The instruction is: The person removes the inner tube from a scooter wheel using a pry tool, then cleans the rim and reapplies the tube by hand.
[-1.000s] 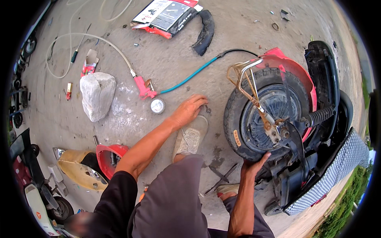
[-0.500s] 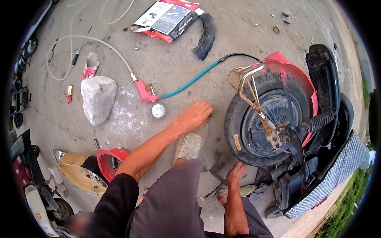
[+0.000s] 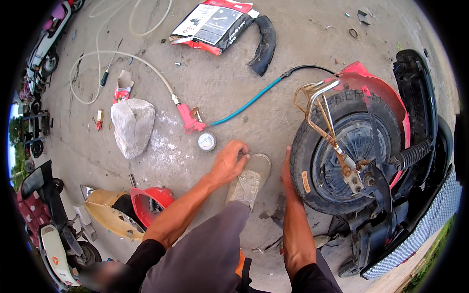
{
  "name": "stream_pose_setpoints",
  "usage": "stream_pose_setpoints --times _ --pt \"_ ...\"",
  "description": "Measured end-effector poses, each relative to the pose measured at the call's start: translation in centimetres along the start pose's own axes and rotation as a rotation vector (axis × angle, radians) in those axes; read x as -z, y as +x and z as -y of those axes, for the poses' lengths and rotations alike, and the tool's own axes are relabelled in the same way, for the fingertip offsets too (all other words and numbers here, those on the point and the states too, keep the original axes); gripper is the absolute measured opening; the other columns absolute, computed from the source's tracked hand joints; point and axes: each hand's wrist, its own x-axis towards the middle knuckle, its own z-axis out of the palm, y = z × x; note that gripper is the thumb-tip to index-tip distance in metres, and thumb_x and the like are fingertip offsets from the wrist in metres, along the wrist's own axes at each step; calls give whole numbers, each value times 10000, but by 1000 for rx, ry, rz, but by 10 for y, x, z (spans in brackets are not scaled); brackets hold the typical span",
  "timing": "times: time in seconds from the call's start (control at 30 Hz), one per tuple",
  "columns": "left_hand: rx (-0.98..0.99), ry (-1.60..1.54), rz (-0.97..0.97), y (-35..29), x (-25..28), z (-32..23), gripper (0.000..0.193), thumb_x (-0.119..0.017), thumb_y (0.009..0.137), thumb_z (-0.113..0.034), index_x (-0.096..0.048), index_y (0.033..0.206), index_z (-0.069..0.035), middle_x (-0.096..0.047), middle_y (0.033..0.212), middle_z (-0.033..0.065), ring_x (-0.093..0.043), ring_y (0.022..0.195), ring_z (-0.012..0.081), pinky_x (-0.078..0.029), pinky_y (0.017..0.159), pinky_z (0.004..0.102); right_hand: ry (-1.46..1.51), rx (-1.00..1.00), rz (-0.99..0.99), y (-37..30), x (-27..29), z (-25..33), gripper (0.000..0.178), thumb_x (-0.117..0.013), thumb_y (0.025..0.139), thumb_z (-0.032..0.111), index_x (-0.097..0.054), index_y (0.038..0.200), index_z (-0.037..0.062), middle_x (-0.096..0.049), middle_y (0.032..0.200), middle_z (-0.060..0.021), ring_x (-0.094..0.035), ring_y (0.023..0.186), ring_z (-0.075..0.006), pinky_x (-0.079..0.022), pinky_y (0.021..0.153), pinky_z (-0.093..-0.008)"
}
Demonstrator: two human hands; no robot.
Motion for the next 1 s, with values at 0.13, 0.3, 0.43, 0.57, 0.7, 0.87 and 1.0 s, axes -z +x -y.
stream_pose_setpoints --times 0.13,0.3,0.43,0.57,0.7,0.87,1.0 --pt "23 -20 9 3 -1 -1 184 -668 859 -1 -570 1013 -24 -617 981 136 -616 930 310 -492 827 392 -85 71 166 3 0 27 711 -503 1022 409 -299 1537 -37 -306 1589 -262 -244 1481 -441 -162 1224 -495" --pt "-74 51 0 29 0 -7 146 -625 888 -36 -585 1027 -14 -620 990 165 -620 944 352 -495 834 417 83 320 358 -21 7 -2 705 -497 1028 346 -228 1565 -21 -279 1616 -212 -202 1510 -393 -135 1235 -480" --pt "-194 172 93 84 -8 -11 230 -597 899 -88 -602 1114 -8 -616 989 181 -616 947 381 -490 840 453 91 258 373 -45 13 -60 665 -483 1037 329 -249 1562 -7 -272 1625 -192 -209 1511 -382 -137 1235 -476" --pt "-152 259 129 129 -24 -21 243 -596 886 -101 -605 1112 -12 -614 989 185 -612 968 380 -481 846 472 64 31 293 -39 9 -77 622 -475 1043 321 -297 1547 3 -278 1623 -188 -229 1504 -383 -148 1233 -473" --pt "-256 344 89 144 -42 -6 178 -586 852 -48 -599 1029 -23 -623 978 181 -609 978 379 -484 842 465 73 -40 319 -32 2 -38 582 -468 1048 313 -345 1531 13 -285 1622 -184 -249 1497 -383 -160 1231 -469" --pt "-279 367 80 135 -41 3 205 -590 807 -16 -591 1010 -33 -631 967 169 -612 968 379 -489 829 461 -52 96 435 -46 2 -17 538 -471 1049 307 -420 1495 9 -313 1608 -191 -285 1484 -380 -201 1224 -461" --pt "-235 331 71 116 -31 5 205 -588 789 -2 -568 993 -19 -626 958 172 -609 962 382 -488 816 469 214 191 375 -62 8 -28 449 -511 1035 250 -490 1423 24 -444 1521 -182 -414 1403 -370 -326 1159 -440"
